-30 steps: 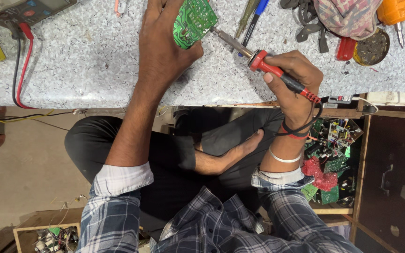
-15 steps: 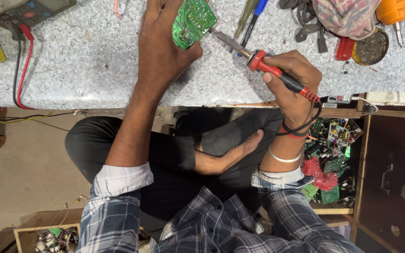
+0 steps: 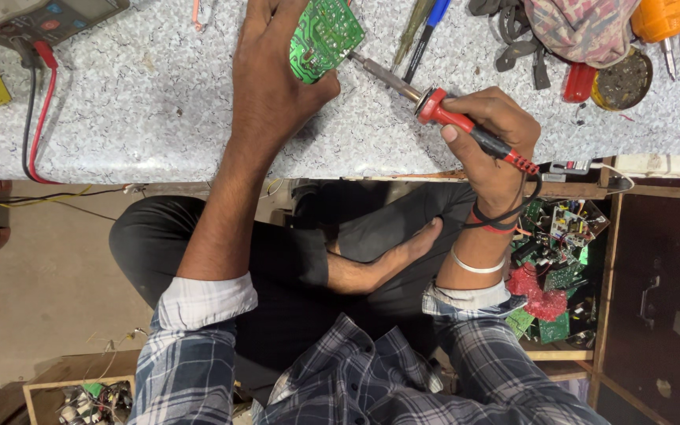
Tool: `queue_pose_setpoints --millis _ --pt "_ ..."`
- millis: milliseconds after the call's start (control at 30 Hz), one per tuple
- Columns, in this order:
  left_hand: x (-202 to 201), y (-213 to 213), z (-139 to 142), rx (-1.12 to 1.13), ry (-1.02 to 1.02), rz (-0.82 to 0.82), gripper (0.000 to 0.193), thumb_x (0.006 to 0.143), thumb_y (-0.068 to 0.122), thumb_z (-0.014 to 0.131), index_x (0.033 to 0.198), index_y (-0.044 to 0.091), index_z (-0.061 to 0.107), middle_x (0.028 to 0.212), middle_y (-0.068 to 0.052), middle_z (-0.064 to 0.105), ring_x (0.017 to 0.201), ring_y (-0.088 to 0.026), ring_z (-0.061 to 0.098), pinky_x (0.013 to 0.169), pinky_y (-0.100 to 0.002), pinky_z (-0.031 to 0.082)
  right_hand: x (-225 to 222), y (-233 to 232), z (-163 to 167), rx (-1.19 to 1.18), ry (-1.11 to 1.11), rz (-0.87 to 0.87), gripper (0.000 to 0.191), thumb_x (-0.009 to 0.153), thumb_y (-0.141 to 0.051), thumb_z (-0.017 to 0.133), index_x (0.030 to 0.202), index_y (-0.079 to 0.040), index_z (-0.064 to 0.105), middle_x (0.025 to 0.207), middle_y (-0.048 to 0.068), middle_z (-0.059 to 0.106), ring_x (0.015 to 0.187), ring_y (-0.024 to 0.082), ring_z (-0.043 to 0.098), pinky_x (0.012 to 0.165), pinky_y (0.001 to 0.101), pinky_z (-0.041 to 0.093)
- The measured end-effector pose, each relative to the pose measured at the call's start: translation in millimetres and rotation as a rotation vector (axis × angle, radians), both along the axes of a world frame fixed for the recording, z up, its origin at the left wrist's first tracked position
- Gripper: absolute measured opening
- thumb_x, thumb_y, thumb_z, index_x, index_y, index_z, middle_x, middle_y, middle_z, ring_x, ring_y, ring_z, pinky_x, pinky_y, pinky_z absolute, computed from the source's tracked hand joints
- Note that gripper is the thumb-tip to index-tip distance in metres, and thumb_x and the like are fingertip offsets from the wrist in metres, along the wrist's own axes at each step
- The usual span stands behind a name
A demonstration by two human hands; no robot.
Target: The person uses a soldering iron to apply heat to multiple points on a green circuit board. They hold the board with one hand and the soldering iron with the other, working on different sections of the board throughout the clip.
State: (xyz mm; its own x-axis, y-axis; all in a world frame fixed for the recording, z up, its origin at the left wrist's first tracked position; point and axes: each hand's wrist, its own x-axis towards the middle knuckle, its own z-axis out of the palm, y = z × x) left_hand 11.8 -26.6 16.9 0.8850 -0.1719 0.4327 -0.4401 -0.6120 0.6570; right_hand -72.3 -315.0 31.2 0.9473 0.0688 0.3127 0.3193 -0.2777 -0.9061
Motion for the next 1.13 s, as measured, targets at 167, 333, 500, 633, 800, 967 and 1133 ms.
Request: queue_pose_setpoints --millis 167,333,500,633,800,967,1133 --pt "-1.0 1.2 -2.8 -0.006 -0.003 -0.009 0.08 0.077 0.007 0.092 0.148 0.013 0.055 0.134 -0.011 0.054 0.127 -0.029 0.06 0.109 -0.045 0.058 -0.2 -0.1 1.4 -0.029 -0.002 0.01 0.027 0.097 -0.012 0.082 0.119 0.002 0.074 0.106 0.011 0.07 0.091 0.013 0.066 0.081 0.0231 0.049" --pt "1.2 0.4 -4.5 -0.002 0.009 -0.006 0.079 0.078 0.007 0.092 0.147 0.014 0.055 0.134 -0.011 0.054 0.127 -0.028 0.061 0.108 -0.045 0.058 0.5 0.1 2.5 -0.076 0.001 0.016 0.027 0.097 -0.012 0.083 0.12 0.001 0.073 0.111 0.012 0.071 0.092 0.014 0.067 0.082 0.0232 0.05" --pt "0.0 1.1 -4.5 -0.002 -0.005 -0.003 0.079 0.078 0.007 0.092 0.147 0.014 0.055 0.135 -0.012 0.054 0.127 -0.029 0.06 0.108 -0.045 0.058 -0.3 1.4 2.9 -0.056 0.012 0.024 0.028 0.098 -0.011 0.082 0.121 0.001 0.073 0.111 0.012 0.071 0.093 0.014 0.067 0.083 0.0232 0.05" --pt "-0.2 0.8 -4.0 0.007 -0.01 0.001 0.079 0.078 0.007 0.092 0.147 0.014 0.055 0.135 -0.012 0.054 0.127 -0.029 0.06 0.108 -0.046 0.058 1.1 1.8 3.7 -0.084 -0.006 0.021 0.028 0.098 -0.011 0.083 0.121 0.001 0.073 0.11 0.012 0.071 0.092 0.014 0.067 0.082 0.0231 0.051" --pt "-0.1 0.3 -2.3 0.009 0.001 0.001 0.078 0.078 0.006 0.09 0.147 0.014 0.055 0.134 -0.011 0.055 0.126 -0.029 0.061 0.108 -0.045 0.058 -0.3 2.9 5.2 -0.095 0.012 0.032 0.027 0.097 -0.011 0.082 0.12 0.001 0.073 0.109 0.012 0.071 0.091 0.014 0.066 0.08 0.0234 0.049" --pt "-1.1 -0.2 1.3 -0.031 0.002 -0.012 0.077 0.078 0.005 0.09 0.147 0.015 0.056 0.132 -0.011 0.054 0.126 -0.029 0.061 0.107 -0.045 0.059 0.4 3.6 5.4 -0.067 -0.014 0.028 0.027 0.099 -0.012 0.082 0.12 0.001 0.073 0.111 0.012 0.071 0.093 0.014 0.067 0.083 0.0243 0.05" --pt "-0.5 -0.8 -0.9 -0.022 -0.003 -0.008 0.076 0.079 0.005 0.089 0.147 0.016 0.056 0.132 -0.011 0.054 0.126 -0.029 0.062 0.108 -0.046 0.059 0.4 2.8 4.3 -0.083 -0.009 0.027 0.027 0.098 -0.013 0.082 0.12 0.001 0.073 0.109 0.012 0.071 0.09 0.014 0.066 0.08 0.0237 0.049"
